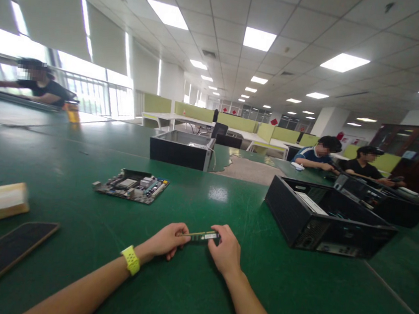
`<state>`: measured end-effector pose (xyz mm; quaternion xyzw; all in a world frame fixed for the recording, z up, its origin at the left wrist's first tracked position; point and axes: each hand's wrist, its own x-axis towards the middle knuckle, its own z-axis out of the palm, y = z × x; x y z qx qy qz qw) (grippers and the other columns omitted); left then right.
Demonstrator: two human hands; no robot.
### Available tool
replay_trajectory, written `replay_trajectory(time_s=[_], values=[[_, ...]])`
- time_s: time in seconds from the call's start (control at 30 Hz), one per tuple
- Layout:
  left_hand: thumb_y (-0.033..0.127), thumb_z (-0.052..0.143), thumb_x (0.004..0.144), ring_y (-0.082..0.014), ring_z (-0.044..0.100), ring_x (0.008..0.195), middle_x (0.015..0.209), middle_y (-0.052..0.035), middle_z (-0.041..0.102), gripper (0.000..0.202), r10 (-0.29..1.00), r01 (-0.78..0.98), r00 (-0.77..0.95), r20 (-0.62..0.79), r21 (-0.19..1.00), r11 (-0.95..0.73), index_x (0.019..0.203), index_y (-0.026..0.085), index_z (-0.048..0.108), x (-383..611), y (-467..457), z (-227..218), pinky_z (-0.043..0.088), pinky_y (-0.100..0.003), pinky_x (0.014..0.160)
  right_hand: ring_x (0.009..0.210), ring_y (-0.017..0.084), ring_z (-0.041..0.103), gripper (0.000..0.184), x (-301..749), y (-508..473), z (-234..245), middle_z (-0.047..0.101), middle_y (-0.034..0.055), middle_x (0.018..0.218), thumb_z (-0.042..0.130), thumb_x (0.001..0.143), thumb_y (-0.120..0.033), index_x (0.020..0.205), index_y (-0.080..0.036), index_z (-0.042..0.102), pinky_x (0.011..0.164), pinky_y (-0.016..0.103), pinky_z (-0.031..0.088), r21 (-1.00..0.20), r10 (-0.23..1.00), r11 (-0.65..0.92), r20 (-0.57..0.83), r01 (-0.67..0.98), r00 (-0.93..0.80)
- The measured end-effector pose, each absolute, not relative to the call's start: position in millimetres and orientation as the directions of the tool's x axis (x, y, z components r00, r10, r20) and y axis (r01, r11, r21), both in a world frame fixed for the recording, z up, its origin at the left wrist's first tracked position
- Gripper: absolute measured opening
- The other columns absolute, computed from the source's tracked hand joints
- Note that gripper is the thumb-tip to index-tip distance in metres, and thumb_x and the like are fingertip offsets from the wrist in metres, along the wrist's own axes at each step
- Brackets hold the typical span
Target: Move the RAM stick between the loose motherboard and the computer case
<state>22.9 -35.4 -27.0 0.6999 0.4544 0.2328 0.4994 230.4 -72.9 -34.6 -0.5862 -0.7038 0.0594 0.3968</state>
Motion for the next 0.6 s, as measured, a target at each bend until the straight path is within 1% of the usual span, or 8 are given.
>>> replay_trajectory(time_s=[0.1, 0.2, 0.27, 0.33, 0.4, 0.47, 0.53, 0.6], values=[[0.032, 0.051, 0.075, -0.0071, 0.048, 0.034, 0.057, 0.0045, 0.056, 0.017, 0.868, 0.398, 0.478, -0.134, 0.914, -0.078, 0.078, 0.019, 0.041, 24, -36, -26, 0.036, -0.016, 0.030, 0.073, 0.015, 0.055, 0.032, 228, -75, -35, 0.059, 0.0012, 0.090, 0.048, 0.073, -0.023, 0.102, -0.024, 0.060, 0.064, 0.026, 0.042, -0.527, 0.878, 0.216, 0.473, 0.822, 0.072], [0.021, 0.049, 0.072, -0.0073, 0.050, 0.035, 0.059, 0.0032, 0.060, 0.012, 0.875, 0.399, 0.459, -0.151, 0.915, -0.052, 0.076, 0.019, 0.038, 25, -37, -24, 0.036, -0.015, 0.030, 0.084, 0.018, 0.055, 0.044, 228, -76, -32, 0.058, 0.0040, 0.100, 0.045, 0.072, -0.022, 0.116, -0.022, 0.052, 0.071, 0.029, 0.043, -0.488, 0.854, 0.135, 0.498, 0.862, 0.148], [0.014, 0.045, 0.069, -0.0074, 0.050, 0.035, 0.061, 0.0026, 0.061, 0.011, 0.883, 0.408, 0.439, -0.166, 0.912, -0.031, 0.074, 0.019, 0.037, 25, -38, -23, 0.036, -0.015, 0.030, 0.099, 0.022, 0.051, 0.049, 233, -74, -24, 0.055, 0.0080, 0.111, 0.046, 0.072, -0.024, 0.122, -0.019, 0.047, 0.081, 0.034, 0.041, -0.408, 0.817, 0.088, 0.551, 0.909, 0.169], [0.011, 0.043, 0.067, -0.0081, 0.051, 0.035, 0.058, 0.0030, 0.059, 0.012, 0.888, 0.434, 0.426, -0.172, 0.900, -0.033, 0.071, 0.019, 0.036, 26, -39, -23, 0.036, -0.016, 0.031, 0.111, 0.027, 0.044, 0.051, 249, -67, -9, 0.050, 0.0114, 0.120, 0.048, 0.073, -0.029, 0.122, -0.017, 0.047, 0.089, 0.040, 0.036, -0.294, 0.780, -0.004, 0.597, 0.956, 0.186], [0.012, 0.045, 0.066, -0.0096, 0.051, 0.035, 0.050, 0.0050, 0.053, 0.011, 0.891, 0.476, 0.421, -0.169, 0.878, -0.058, 0.069, 0.019, 0.037, 26, -40, -22, 0.037, -0.016, 0.032, 0.116, 0.031, 0.038, 0.053, 276, -57, 14, 0.046, 0.0141, 0.126, 0.051, 0.073, -0.036, 0.122, -0.016, 0.048, 0.092, 0.044, 0.032, -0.184, 0.744, -0.145, 0.627, 0.972, 0.230], [0.015, 0.048, 0.067, -0.0104, 0.051, 0.036, 0.043, 0.0069, 0.046, 0.011, 0.895, 0.509, 0.417, -0.157, 0.856, -0.087, 0.067, 0.019, 0.038, 27, -41, -21, 0.037, -0.016, 0.033, 0.118, 0.033, 0.035, 0.058, 315, -43, 42, 0.043, 0.0169, 0.129, 0.053, 0.072, -0.041, 0.123, -0.014, 0.048, 0.093, 0.046, 0.030, -0.110, 0.703, -0.286, 0.651, 0.952, 0.286], [0.019, 0.051, 0.067, -0.0100, 0.050, 0.036, 0.042, 0.0072, 0.044, 0.012, 0.901, 0.519, 0.412, -0.141, 0.848, -0.105, 0.066, 0.019, 0.039, 27, -43, -20, 0.037, -0.016, 0.033, 0.117, 0.035, 0.037, 0.060, 363, -31, 69, 0.045, 0.0186, 0.127, 0.055, 0.072, -0.046, 0.122, -0.013, 0.050, 0.091, 0.046, 0.031, -0.105, 0.672, -0.392, 0.646, 0.914, 0.362], [0.021, 0.053, 0.067, -0.0097, 0.049, 0.035, 0.043, 0.0069, 0.045, 0.013, 0.901, 0.506, 0.415, -0.127, 0.856, -0.112, 0.065, 0.019, 0.040, 26, -44, -21, 0.036, -0.016, 0.032, 0.113, 0.037, 0.042, 0.064, 412, -22, 90, 0.048, 0.0199, 0.124, 0.055, 0.071, -0.053, 0.122, -0.014, 0.052, 0.085, 0.045, 0.035, -0.180, 0.663, -0.457, 0.583, 0.871, 0.469]])
